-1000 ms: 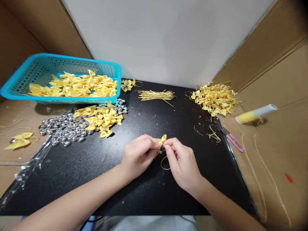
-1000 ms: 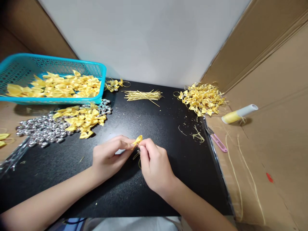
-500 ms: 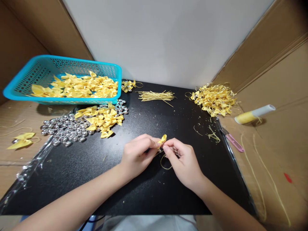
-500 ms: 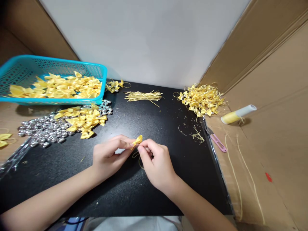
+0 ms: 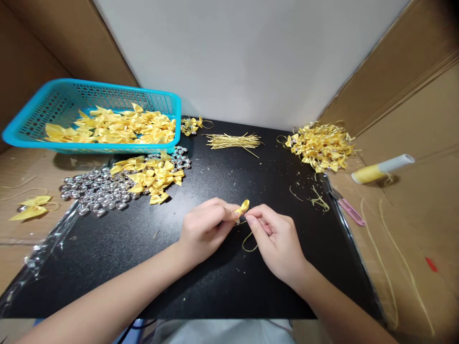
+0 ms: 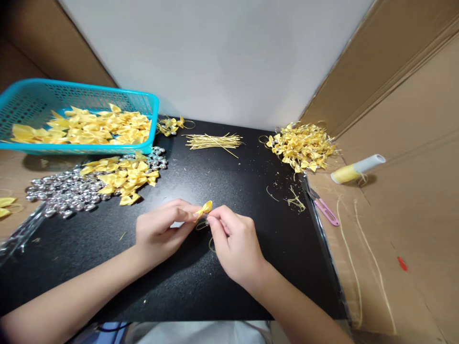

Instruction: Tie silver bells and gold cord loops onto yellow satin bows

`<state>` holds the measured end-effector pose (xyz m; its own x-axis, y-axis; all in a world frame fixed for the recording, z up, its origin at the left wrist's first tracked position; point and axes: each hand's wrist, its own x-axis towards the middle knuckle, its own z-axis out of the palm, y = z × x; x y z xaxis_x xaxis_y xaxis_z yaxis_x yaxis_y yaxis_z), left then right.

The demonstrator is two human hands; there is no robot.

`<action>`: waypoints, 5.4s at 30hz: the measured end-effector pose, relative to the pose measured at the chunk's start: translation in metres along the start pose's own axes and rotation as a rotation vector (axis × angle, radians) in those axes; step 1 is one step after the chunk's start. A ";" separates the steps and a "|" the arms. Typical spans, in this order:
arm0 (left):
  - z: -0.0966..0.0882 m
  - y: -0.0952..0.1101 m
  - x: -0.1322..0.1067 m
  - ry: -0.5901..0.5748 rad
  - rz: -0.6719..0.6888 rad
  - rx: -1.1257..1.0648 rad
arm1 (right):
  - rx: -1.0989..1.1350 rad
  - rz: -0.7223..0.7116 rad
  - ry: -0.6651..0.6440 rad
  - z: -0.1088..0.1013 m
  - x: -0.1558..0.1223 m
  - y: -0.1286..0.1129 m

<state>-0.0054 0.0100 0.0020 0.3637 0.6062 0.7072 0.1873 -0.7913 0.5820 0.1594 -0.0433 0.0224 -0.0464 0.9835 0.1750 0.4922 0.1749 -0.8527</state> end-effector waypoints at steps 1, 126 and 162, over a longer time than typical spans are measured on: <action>0.000 0.000 0.000 -0.002 0.001 0.001 | -0.001 0.002 -0.003 0.000 0.000 0.000; -0.002 -0.008 0.015 -0.103 -0.262 -0.205 | 0.648 0.044 -0.036 -0.037 0.064 -0.018; 0.011 -0.007 0.007 -0.335 -0.739 -0.902 | 0.553 -0.229 0.454 -0.175 0.256 -0.015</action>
<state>0.0056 0.0185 -0.0011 0.6807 0.7321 0.0249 -0.2046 0.1573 0.9661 0.2920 0.1979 0.1658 0.3267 0.8249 0.4613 -0.0008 0.4883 -0.8727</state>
